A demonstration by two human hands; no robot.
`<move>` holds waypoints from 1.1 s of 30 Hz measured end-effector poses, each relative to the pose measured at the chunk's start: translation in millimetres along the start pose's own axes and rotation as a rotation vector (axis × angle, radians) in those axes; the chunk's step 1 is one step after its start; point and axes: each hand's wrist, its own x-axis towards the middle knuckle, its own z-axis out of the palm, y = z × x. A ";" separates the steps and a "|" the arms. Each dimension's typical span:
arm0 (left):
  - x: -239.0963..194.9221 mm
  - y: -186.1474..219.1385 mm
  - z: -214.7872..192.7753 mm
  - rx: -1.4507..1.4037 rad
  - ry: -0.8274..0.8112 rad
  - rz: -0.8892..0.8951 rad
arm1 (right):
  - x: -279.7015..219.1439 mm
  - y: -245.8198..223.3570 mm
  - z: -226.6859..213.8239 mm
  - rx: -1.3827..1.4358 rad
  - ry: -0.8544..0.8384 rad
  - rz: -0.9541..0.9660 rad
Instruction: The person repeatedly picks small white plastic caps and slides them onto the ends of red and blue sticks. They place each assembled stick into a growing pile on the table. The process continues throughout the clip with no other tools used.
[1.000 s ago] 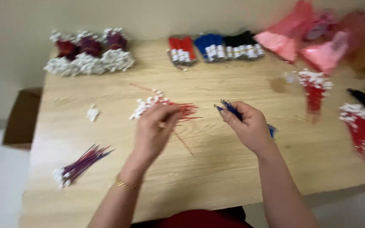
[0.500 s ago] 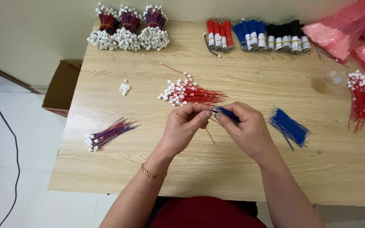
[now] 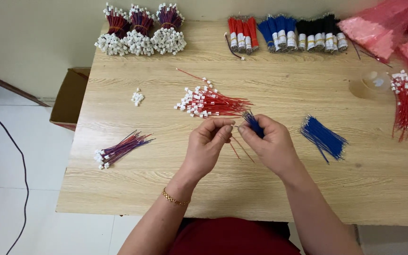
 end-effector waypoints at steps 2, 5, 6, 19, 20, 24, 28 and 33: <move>-1.7 -0.3 -0.1 -0.046 0.015 -0.044 | -2.3 -3.9 -2.1 -0.052 0.020 -0.017; -2.7 -11.9 -1.2 -0.165 0.041 -0.121 | -4.3 -9.3 0.5 -0.183 0.044 -0.070; -2.4 -17.6 -1.6 -0.241 0.049 -0.152 | -4.5 -11.2 2.1 -0.266 0.051 -0.111; -8.2 -16.7 -7.6 -0.537 0.060 -0.297 | -7.6 -8.4 10.7 -0.411 0.056 -0.193; -8.2 -15.8 -7.6 -0.543 0.065 -0.312 | -8.3 -10.0 11.3 -0.414 0.067 -0.185; -7.8 -14.9 -10.1 -0.584 0.053 -0.342 | -8.6 -11.9 11.6 -0.406 0.058 -0.170; -8.0 -16.6 -11.3 -0.611 0.063 -0.365 | -8.6 -14.4 13.2 -0.380 0.049 -0.149; -9.0 -10.3 -9.4 -0.612 0.077 -0.355 | -8.6 -10.8 12.1 -0.394 0.057 -0.154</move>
